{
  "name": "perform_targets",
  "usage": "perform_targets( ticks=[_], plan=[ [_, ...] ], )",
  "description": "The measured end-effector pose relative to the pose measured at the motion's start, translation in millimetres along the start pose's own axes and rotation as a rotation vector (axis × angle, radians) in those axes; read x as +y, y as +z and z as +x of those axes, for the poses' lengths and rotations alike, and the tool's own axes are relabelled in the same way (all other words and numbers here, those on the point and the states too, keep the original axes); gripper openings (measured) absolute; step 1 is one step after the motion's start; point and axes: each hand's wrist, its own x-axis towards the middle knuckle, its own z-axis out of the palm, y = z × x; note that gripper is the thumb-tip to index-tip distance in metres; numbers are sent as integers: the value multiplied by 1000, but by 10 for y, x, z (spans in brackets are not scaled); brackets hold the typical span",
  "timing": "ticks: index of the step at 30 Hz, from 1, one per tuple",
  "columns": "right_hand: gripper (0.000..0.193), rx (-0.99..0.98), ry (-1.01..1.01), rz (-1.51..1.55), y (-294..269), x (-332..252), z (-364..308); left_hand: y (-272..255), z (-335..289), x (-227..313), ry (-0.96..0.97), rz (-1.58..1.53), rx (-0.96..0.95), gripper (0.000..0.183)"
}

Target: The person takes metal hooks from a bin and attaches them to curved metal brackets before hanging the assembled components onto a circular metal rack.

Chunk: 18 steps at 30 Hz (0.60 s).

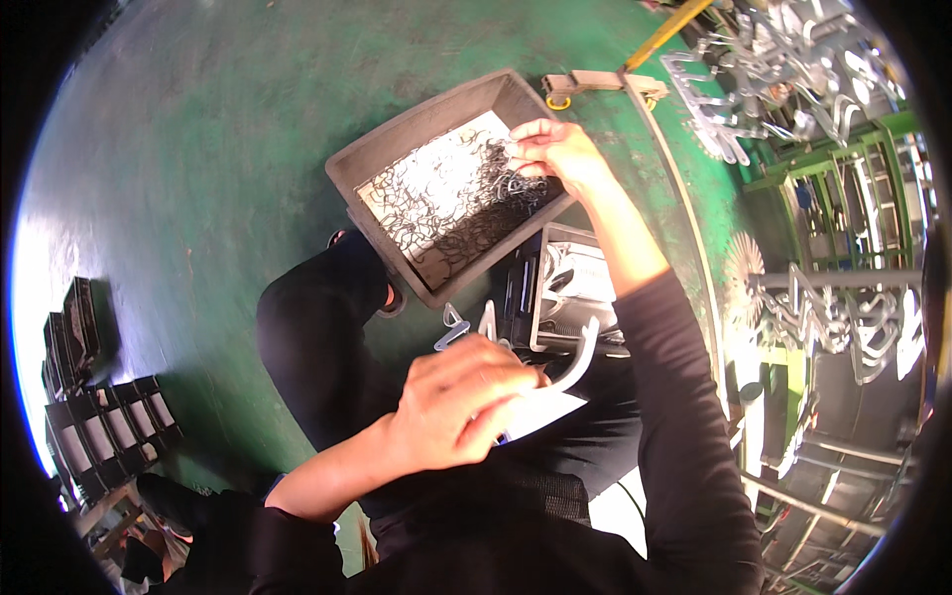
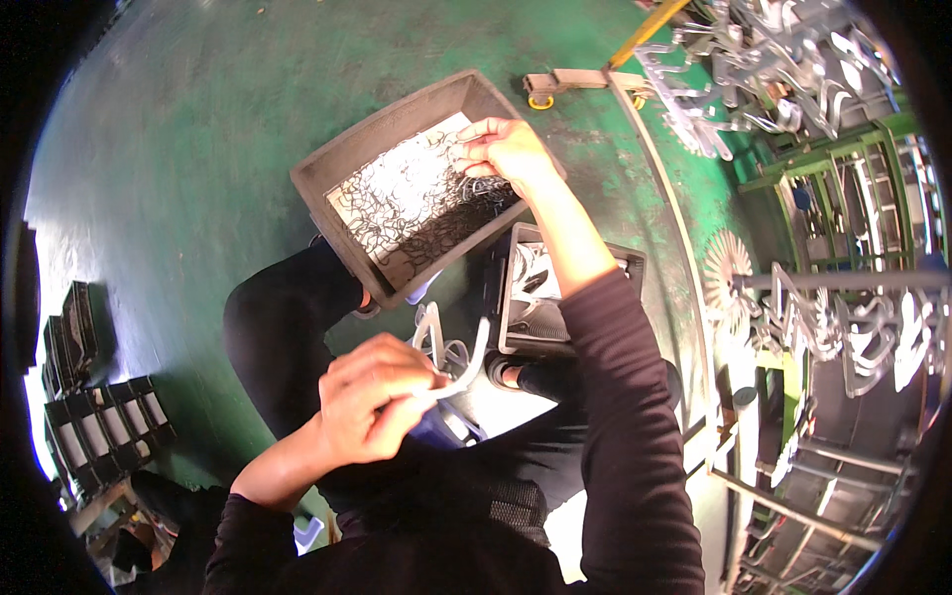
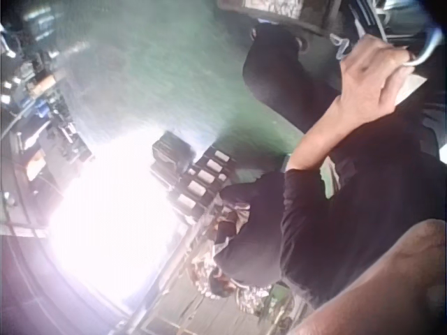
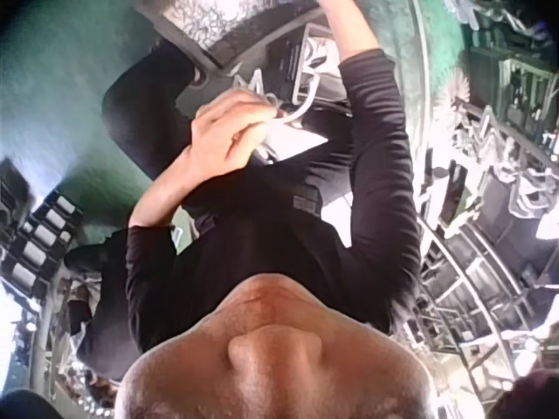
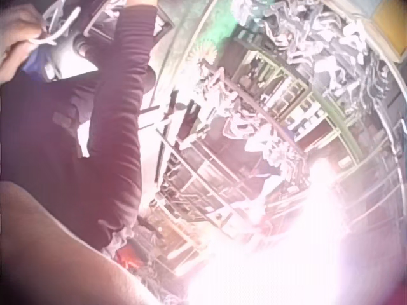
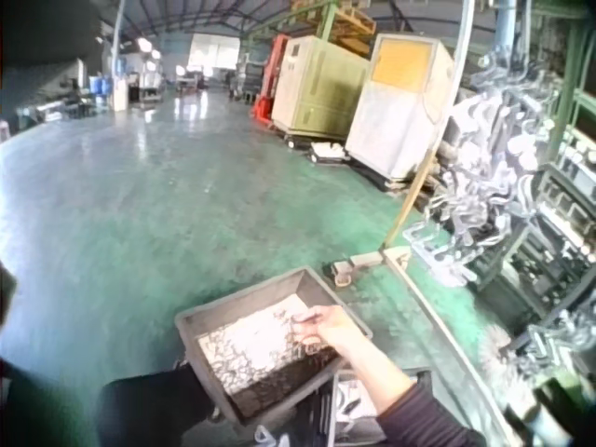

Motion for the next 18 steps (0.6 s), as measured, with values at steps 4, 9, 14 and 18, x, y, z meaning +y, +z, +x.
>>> perform_targets(
  ticks=[4, 9, 14, 18],
  plan=[
    [22, -3, -196, 128, 42, -657, -1195, 41, 34, 128, 7, 73, 56, 14],
    [22, 43, -287, 181, 235, -929, -2253, 103, 31, 214, -14, 101, 75, 9],
    [19, 100, -255, 230, 283, -854, -2634, 137, 71, 389, 31, 111, 58, 9],
    [20, 153, -268, 286, 293, -830, -2699, 170, 59, 453, 63, 84, 47, 9]
  ],
)
